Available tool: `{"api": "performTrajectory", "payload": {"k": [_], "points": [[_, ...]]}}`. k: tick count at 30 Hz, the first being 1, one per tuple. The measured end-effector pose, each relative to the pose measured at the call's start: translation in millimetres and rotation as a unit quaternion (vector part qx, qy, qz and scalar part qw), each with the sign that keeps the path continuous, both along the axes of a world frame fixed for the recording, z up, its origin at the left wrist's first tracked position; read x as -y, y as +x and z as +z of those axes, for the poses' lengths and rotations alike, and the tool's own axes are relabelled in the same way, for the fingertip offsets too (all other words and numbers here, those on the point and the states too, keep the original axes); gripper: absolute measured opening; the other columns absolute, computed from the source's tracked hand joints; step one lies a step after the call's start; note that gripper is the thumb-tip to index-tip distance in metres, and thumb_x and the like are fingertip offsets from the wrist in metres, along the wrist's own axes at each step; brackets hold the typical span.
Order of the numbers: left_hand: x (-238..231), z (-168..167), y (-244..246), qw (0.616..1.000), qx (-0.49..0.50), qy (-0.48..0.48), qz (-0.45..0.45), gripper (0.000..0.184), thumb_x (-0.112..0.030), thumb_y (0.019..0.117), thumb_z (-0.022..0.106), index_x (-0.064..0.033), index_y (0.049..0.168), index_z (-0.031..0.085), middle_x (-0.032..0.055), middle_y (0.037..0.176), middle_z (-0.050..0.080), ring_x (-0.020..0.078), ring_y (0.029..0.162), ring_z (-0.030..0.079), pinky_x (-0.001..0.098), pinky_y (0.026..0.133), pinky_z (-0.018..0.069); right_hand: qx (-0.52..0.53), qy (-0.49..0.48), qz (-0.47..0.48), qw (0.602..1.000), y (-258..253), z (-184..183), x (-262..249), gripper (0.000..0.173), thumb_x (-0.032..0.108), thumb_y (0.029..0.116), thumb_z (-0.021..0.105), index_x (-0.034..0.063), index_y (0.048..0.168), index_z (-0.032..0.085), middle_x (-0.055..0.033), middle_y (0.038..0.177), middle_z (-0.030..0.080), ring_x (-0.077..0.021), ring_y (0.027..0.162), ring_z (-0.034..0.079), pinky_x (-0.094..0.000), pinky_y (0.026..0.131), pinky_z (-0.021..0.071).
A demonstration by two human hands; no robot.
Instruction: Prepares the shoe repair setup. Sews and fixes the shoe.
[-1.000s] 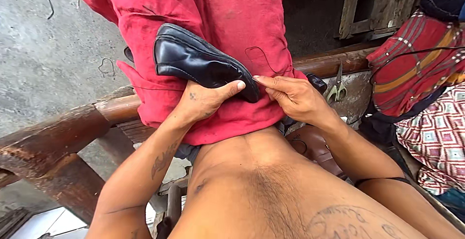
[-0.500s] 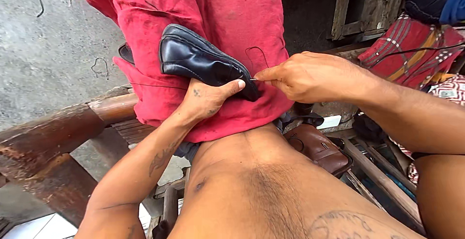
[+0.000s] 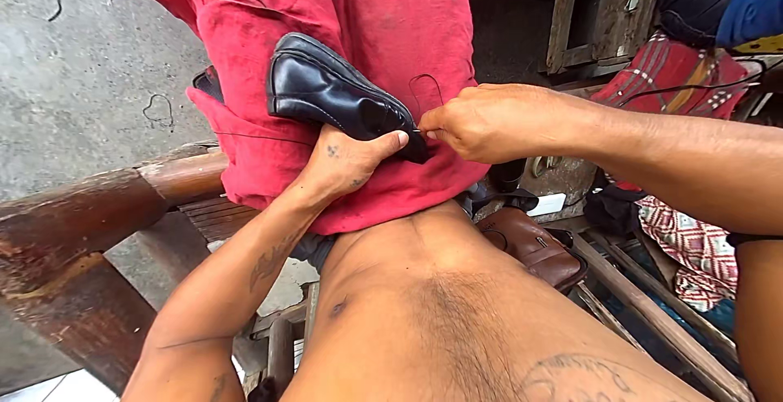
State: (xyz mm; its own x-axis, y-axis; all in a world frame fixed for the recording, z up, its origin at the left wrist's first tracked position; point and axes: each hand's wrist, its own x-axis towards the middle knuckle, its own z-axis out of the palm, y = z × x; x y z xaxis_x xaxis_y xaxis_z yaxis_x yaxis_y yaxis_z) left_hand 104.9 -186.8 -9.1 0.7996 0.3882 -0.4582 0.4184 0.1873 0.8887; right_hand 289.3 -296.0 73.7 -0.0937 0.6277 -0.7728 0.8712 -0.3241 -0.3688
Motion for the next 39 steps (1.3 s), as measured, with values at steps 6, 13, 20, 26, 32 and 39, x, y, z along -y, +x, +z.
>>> {"api": "performTrajectory", "payload": {"k": [6, 13, 20, 26, 32, 39], "points": [[5, 7, 4, 0.999, -0.023, -0.007, 0.024, 0.039, -0.016, 0.0785, 0.088, -0.0101, 0.112, 0.068, -0.0043, 0.101, 0.075, 0.0015, 0.098, 0.070, 0.0235, 0.092, 0.0587, 0.005, -0.002, -0.002, 1.000, -6, -12, -15, 0.030, 0.024, 0.1092, 0.043, 0.0104, 0.087, 0.060, -0.0053, 0.071, 0.055, -0.0251, 0.070, 0.060, -0.0477, 0.060, 0.0461], [-8, 53, -16, 0.988, 0.090, -0.123, -0.029, 0.041, -0.036, 0.0978, 0.066, -0.0057, 0.125, 0.063, 0.0041, 0.114, 0.072, 0.0133, 0.109, 0.069, 0.0371, 0.098, 0.0577, 0.047, 0.020, 0.152, 0.987, 51, 14, -54, 0.030, 0.030, 0.1088, 0.051, 0.0166, 0.093, 0.073, -0.0021, 0.071, 0.061, -0.0209, 0.071, 0.060, -0.0506, 0.065, 0.0455], [-141, 35, -192, 0.871, -0.204, 0.448, -0.002, 0.029, -0.035, 0.1027, 0.059, -0.0122, 0.117, 0.071, 0.0103, 0.140, 0.062, 0.0271, 0.131, 0.057, 0.0540, 0.110, 0.0440, 0.002, 0.099, 0.122, 0.988, 70, -13, -37, 0.028, 0.030, 0.1075, 0.052, 0.0190, 0.091, 0.072, -0.0009, 0.078, 0.065, -0.0211, 0.075, 0.065, -0.0525, 0.067, 0.0504], [-42, 94, -78, 0.847, -0.111, 0.508, -0.108, 0.030, -0.028, 0.1050, 0.055, -0.0116, 0.123, 0.073, 0.0161, 0.089, 0.075, 0.0366, 0.077, 0.073, 0.0616, 0.066, 0.0550, 0.006, 0.095, 0.106, 0.990, 64, -13, -40, 0.026, 0.029, 0.1072, 0.053, 0.0214, 0.098, 0.076, -0.0007, 0.088, 0.071, -0.0213, 0.086, 0.068, -0.0547, 0.076, 0.0518], [-25, 79, -15, 0.798, -0.068, 0.526, -0.286, 0.013, -0.015, 0.0944, 0.061, -0.0091, 0.087, 0.069, 0.0125, 0.076, 0.065, 0.0357, 0.070, 0.067, 0.0537, 0.054, 0.0486, 0.028, 0.096, 0.102, 0.990, 61, -11, -38, 0.026, 0.033, 0.1074, 0.053, 0.0241, 0.101, 0.076, -0.0015, 0.091, 0.072, -0.0245, 0.090, 0.069, -0.0578, 0.077, 0.0516], [-86, 93, -35, 0.929, 0.163, 0.090, -0.320, 0.014, -0.024, 0.0970, 0.066, -0.0124, 0.088, 0.069, -0.0039, 0.105, 0.072, 0.0034, 0.088, 0.068, 0.0206, 0.073, 0.0592, 0.029, 0.082, 0.050, 0.995, 48, 1, -28, 0.026, 0.027, 0.1080, 0.053, 0.0165, 0.103, 0.076, -0.0090, 0.095, 0.072, -0.0316, 0.097, 0.068, -0.0603, 0.085, 0.0486]]}}
